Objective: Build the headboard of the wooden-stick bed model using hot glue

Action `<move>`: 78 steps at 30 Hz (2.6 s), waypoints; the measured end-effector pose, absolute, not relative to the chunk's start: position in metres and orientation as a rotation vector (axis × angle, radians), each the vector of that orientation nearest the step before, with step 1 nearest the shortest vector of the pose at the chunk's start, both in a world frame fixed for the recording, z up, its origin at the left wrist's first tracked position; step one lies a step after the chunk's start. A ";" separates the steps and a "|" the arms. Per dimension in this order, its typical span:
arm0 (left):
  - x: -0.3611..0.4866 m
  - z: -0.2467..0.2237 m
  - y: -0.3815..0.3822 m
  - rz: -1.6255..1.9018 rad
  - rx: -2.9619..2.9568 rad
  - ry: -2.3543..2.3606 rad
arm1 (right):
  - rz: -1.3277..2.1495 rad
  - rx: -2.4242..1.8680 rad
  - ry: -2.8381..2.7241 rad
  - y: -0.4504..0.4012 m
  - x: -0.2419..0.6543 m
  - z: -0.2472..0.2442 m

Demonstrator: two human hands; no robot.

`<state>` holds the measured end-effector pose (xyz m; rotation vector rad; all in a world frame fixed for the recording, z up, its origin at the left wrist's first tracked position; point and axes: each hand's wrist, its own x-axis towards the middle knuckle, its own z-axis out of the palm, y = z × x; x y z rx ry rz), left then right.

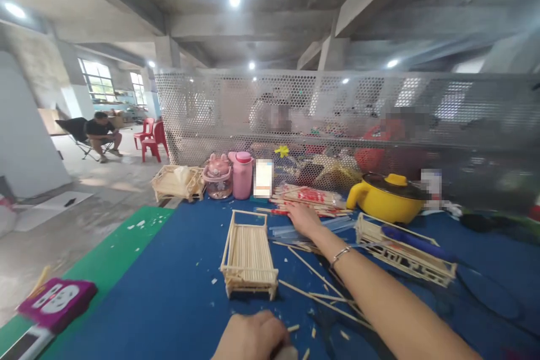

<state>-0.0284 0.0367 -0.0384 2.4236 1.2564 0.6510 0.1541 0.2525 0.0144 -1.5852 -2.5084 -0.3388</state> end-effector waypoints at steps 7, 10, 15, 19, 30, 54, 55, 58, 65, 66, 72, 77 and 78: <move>-0.111 0.029 0.049 1.341 2.488 1.461 | -0.094 -1.404 -2.404 0.155 0.166 0.039; -0.125 0.037 0.062 0.862 2.614 1.519 | -0.033 -1.301 -2.305 0.105 0.172 0.041; -0.110 0.040 0.069 0.435 2.755 1.480 | -0.101 -1.110 -2.042 0.071 0.183 0.014; -0.105 0.051 0.074 0.292 2.805 1.446 | -0.064 -1.050 -2.069 0.071 0.183 -0.002; -0.099 0.063 0.078 0.095 2.855 1.328 | 0.094 -0.934 -2.162 0.058 0.178 -0.005; -0.060 0.014 0.042 0.679 2.650 1.675 | 0.253 -1.289 -1.950 0.071 0.196 -0.005; -0.054 0.013 0.040 0.747 2.657 1.682 | 0.289 -1.272 -2.021 0.069 0.196 -0.003; -0.044 0.010 0.033 1.142 2.626 1.716 | 0.426 -1.164 -2.304 0.063 0.196 0.001; -0.072 -0.015 0.036 1.626 1.804 1.868 | 0.483 -1.035 -2.708 0.053 0.188 -0.003; -0.076 -0.021 0.040 1.568 1.699 1.813 | 0.468 -1.035 -2.731 0.052 0.186 -0.003; -0.082 -0.044 0.057 1.267 1.640 1.583 | 0.449 -1.052 -2.731 0.045 0.173 -0.003; -0.075 -0.024 0.030 1.580 1.700 1.837 | 0.573 -1.048 -2.544 0.043 0.168 -0.007; -0.071 -0.019 0.022 1.644 1.786 1.852 | 0.616 -1.055 -2.476 0.044 0.168 -0.007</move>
